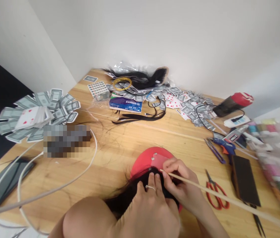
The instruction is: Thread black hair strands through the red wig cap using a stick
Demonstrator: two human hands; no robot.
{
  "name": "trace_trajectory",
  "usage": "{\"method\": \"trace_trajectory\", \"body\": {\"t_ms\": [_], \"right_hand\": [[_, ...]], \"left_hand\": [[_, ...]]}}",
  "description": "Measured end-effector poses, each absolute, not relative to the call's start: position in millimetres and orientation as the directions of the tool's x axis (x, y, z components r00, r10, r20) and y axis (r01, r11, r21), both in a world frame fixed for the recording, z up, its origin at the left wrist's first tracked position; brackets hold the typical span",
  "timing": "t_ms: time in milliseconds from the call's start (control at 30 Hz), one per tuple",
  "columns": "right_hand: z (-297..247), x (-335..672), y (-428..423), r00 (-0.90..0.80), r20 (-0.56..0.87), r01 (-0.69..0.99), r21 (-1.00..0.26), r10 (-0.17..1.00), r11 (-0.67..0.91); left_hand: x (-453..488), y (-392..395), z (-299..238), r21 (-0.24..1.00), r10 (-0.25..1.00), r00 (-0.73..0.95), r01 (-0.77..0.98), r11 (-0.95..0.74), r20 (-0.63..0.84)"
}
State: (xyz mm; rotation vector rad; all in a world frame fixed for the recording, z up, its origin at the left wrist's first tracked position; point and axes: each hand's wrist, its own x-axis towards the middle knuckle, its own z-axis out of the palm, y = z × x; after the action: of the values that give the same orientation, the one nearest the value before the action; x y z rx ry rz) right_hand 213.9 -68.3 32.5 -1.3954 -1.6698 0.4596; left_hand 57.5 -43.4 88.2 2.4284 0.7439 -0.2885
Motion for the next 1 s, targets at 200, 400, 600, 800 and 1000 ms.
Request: {"method": "trace_trajectory", "body": {"t_ms": [200, 400, 600, 800, 1000], "right_hand": [[31, 212, -68, 0.018, 0.391, 0.608, -0.735, 0.92, 0.3], [32, 212, -70, 0.019, 0.379, 0.618, -0.732, 0.925, 0.287], [31, 214, -71, 0.009, 0.373, 0.617, -0.732, 0.928, 0.289], [31, 212, -69, 0.021, 0.384, 0.615, -0.733, 0.923, 0.291], [30, 212, -71, 0.02, 0.365, 0.609, -0.743, 0.931, 0.279]], "left_hand": [[65, -38, 106, 0.477, 0.428, 0.807, 0.587, -0.654, -0.406], [72, -18, 129, 0.43, 0.187, 0.703, 0.599, -0.675, -0.686], [78, -19, 129, 0.394, 0.206, 0.638, 0.663, -0.636, -0.742], [77, -18, 130, 0.335, 0.234, 0.691, 0.582, -0.741, -0.683], [75, -19, 128, 0.311, 0.234, 0.71, 0.547, -0.777, -0.664]]}}
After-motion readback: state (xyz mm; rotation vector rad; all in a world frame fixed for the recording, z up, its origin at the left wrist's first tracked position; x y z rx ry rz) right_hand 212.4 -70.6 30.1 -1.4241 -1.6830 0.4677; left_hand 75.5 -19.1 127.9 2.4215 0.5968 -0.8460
